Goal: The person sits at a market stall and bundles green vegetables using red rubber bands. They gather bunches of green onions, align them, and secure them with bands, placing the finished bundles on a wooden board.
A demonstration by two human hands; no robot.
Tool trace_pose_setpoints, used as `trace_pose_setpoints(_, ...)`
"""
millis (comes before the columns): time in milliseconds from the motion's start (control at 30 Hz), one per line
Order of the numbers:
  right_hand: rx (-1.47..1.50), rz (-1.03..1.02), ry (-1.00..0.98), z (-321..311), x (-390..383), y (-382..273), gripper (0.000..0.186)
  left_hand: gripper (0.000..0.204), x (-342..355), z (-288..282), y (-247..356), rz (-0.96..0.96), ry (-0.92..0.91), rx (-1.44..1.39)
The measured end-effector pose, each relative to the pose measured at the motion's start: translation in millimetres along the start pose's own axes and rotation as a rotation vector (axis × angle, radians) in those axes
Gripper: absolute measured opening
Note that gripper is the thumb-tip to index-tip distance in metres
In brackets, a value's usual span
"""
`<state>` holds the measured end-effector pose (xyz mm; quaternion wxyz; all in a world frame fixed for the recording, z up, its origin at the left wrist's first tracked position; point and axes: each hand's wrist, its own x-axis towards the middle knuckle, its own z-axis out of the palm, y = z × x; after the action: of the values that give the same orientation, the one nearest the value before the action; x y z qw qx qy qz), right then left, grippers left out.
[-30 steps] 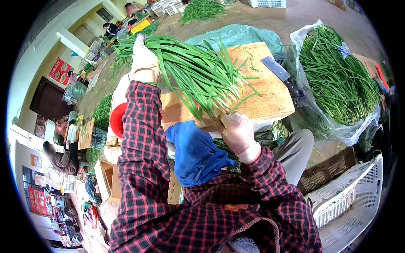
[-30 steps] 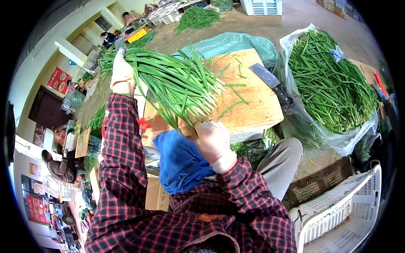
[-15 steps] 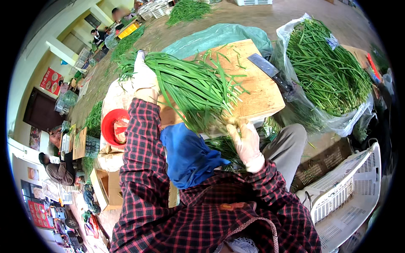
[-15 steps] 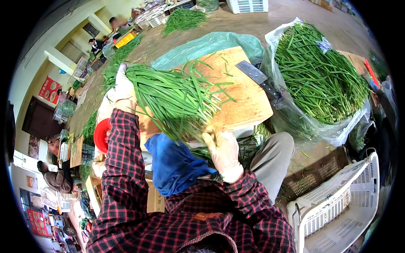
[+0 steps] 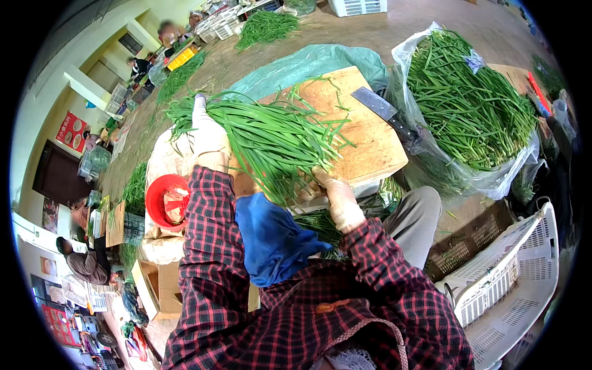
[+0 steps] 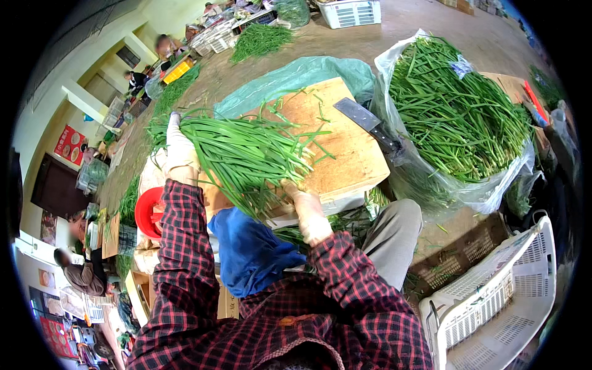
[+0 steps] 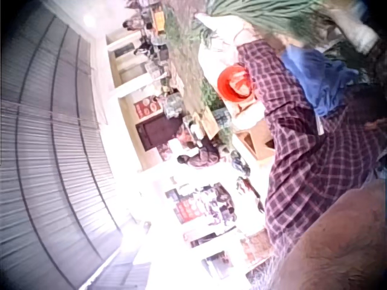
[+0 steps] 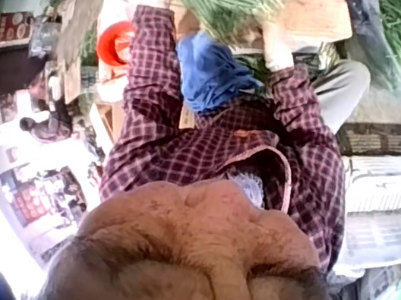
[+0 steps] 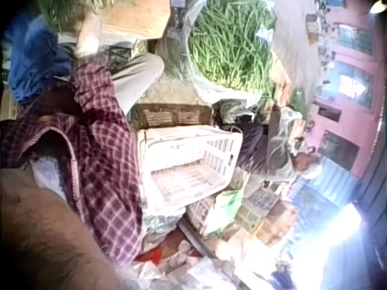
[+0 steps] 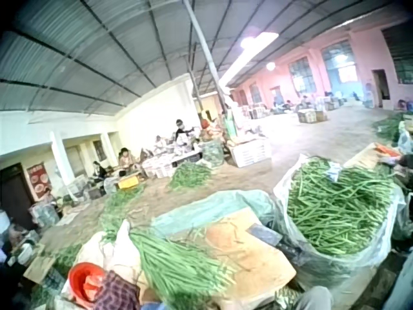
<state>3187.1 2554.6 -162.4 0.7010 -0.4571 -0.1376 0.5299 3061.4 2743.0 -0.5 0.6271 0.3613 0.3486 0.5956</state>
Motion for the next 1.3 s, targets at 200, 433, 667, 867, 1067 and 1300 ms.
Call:
trace_pose_setpoints(200, -1.12, -0.187, 0.211, -63.6, -36.4, 29.3, 0.023, 0.035, 10.1, -36.9, 5.2, 0.121, -0.043, 0.017)
trace_pose_setpoints(433, -0.939, -0.435, -0.01, -1.7, -22.7, -10.5, 0.061, 0.031, -21.0, -30.7, 3.1, 0.125, -0.059, -0.178)
trace_pose_setpoints(667, -0.225, -0.182, -0.153, 7.5, -25.0, -0.8, 0.032, 0.029, -78.7, -27.3, 7.1, 0.193, -0.054, -0.198)
trace_pose_setpoints(867, -0.196, -0.098, -0.063, 0.5, -29.6, 34.3, 0.027, 0.039, -78.5, -54.4, 11.8, 0.181, 0.044, -0.207)
trace_pose_setpoints(1067, -1.255, -0.602, 0.184, -0.6, -46.4, 47.8, 0.02, 0.036, -82.4, -77.0, -8.3, 0.132, 0.038, -0.229)
trace_pose_setpoints(1300, -0.622, -0.152, 0.024, -30.2, -42.8, 80.7, 0.033, 0.031, -87.4, -111.6, -25.4, 0.137, -0.098, -0.322)
